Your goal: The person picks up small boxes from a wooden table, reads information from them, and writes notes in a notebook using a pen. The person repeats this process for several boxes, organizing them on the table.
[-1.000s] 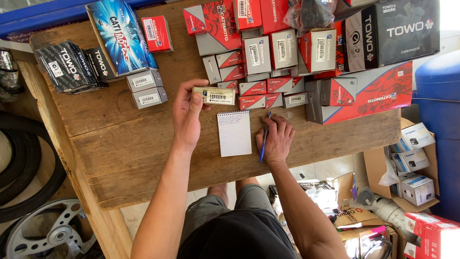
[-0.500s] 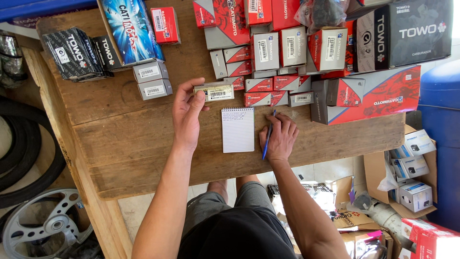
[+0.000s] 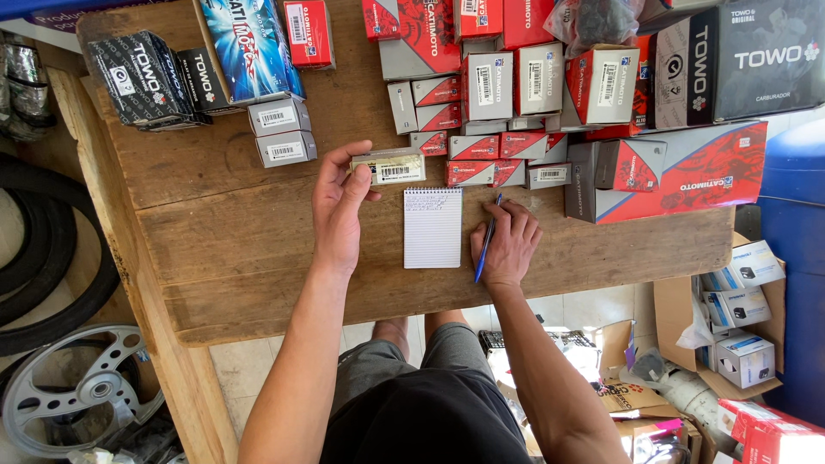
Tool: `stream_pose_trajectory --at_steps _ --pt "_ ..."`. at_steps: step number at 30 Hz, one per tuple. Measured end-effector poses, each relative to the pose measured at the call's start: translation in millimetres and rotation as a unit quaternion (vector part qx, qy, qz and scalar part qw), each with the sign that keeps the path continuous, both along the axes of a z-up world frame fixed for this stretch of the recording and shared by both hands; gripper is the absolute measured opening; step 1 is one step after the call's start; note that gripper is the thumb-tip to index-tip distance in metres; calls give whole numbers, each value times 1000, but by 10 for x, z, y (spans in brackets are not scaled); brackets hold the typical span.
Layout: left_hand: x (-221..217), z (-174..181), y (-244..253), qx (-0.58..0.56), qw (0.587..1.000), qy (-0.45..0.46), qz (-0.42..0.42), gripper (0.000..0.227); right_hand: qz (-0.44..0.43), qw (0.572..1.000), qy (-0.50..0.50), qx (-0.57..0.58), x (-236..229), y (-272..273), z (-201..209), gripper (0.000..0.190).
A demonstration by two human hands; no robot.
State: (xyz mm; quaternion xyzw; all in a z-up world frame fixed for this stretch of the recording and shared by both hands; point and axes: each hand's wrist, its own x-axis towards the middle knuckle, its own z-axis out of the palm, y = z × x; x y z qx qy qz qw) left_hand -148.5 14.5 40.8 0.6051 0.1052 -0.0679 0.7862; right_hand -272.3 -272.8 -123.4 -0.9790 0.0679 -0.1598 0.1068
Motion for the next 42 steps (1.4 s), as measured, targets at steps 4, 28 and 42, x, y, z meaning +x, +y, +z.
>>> stream_pose_trajectory --at_steps 4,28,42 --pt "-6 -3 -4 -1 1000 0 2 45 0 1000 2 -2 1 0 -9 48" --pt "-461 -1246 939 560 796 -214 -83 78 13 1000 2 0 -23 4 120 50" --pt "-446 -1362 943 642 730 -220 -74 59 81 938 -52 333 162 210 651 28"
